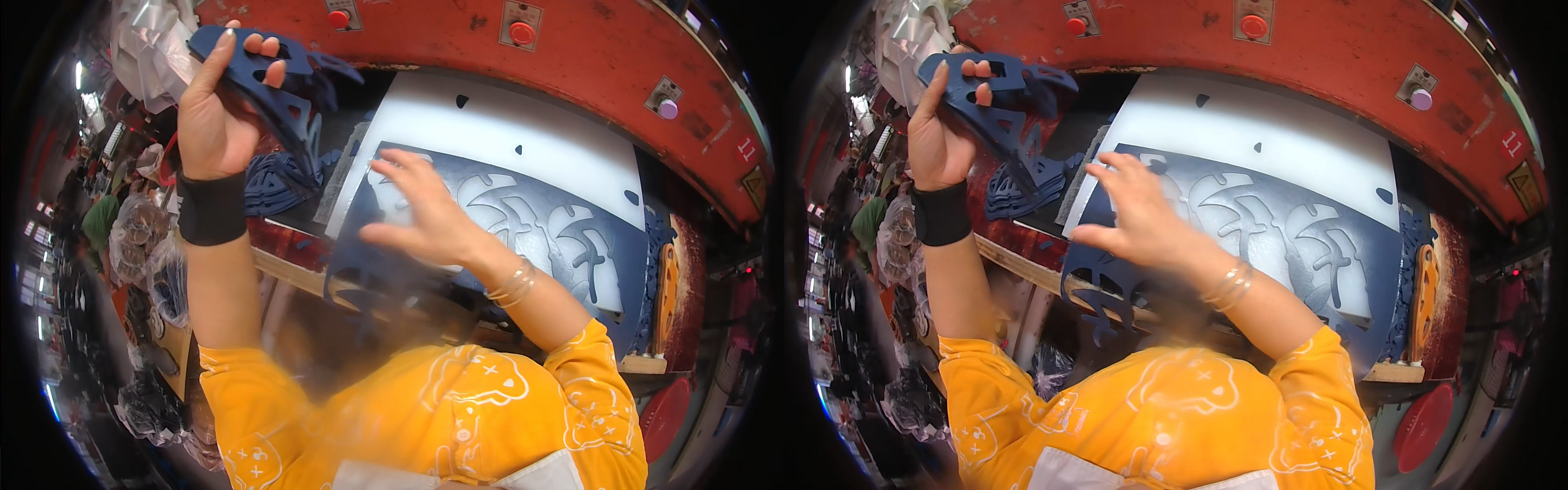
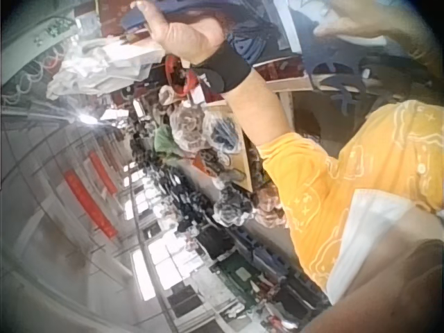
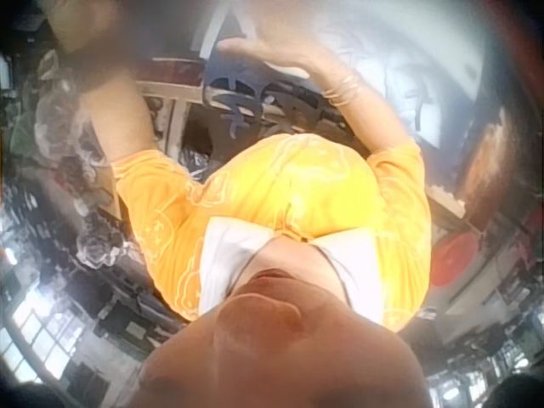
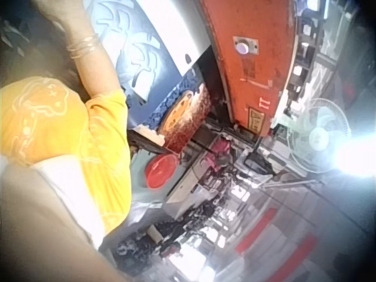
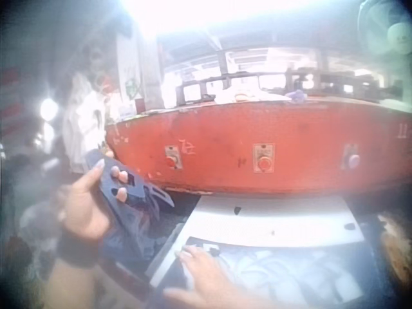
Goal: The person operates a hydraulic press to cut blue material into shaped pieces using a wooden guide. They repeatedly place the material, press the machine, remove cut pieces, and stack them. The person also replaces the material sheet when needed.
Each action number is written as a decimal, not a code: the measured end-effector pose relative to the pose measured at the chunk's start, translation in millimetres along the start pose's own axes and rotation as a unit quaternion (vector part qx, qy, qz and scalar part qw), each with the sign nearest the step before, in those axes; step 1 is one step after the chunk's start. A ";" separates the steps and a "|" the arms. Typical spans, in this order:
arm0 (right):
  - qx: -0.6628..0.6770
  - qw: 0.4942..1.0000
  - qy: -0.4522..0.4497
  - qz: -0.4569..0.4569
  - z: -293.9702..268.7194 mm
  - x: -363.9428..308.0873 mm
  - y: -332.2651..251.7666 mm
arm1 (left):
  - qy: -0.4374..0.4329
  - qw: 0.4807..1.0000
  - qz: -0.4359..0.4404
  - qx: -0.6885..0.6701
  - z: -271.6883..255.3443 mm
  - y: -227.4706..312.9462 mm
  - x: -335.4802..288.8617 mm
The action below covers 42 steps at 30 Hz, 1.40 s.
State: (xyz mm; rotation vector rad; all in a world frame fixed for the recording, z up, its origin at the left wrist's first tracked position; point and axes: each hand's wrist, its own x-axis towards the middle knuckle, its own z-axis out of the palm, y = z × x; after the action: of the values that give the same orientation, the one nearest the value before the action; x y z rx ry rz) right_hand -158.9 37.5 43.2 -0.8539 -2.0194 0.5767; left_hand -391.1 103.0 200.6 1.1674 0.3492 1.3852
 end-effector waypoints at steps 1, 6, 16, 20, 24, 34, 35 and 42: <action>0.009 1.000 0.001 0.012 10.0 7.9 -8.7 | -0.007 1.000 -0.002 -0.007 8.3 -4.5 -2.3; 0.102 0.995 -0.020 0.000 39.2 38.9 -7.3 | 0.041 0.993 -0.075 -0.080 23.3 -15.0 -13.9; -0.077 0.989 -0.062 0.107 -16.5 31.1 20.8 | 0.148 0.922 -0.059 0.354 -94.7 6.3 22.0; -0.097 0.976 -0.069 0.180 -90.3 17.3 46.9 | 0.089 0.785 0.058 0.610 -155.0 -14.9 45.8; -0.124 0.953 -0.096 0.258 -151.8 -42.9 55.3 | 0.034 0.512 -0.080 0.854 -187.8 -94.9 43.2; -0.219 0.731 0.260 0.591 -206.0 -343.5 -4.3 | 0.065 0.788 -0.292 0.538 -57.7 -123.7 -155.9; -0.207 0.706 0.291 0.611 -195.9 -360.3 -6.7 | 0.048 0.795 -0.279 0.537 -56.4 -122.7 -164.1; -0.131 0.715 0.447 0.522 -201.7 -341.6 -4.0 | 0.112 0.890 -0.223 0.382 -66.2 -142.0 -158.6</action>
State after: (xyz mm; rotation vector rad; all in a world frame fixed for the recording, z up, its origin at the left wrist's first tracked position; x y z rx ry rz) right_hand 148.8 -203.2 -25.9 -1.9935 -0.5798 0.3084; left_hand -399.9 24.6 -7.9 1.4252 1.3358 0.9759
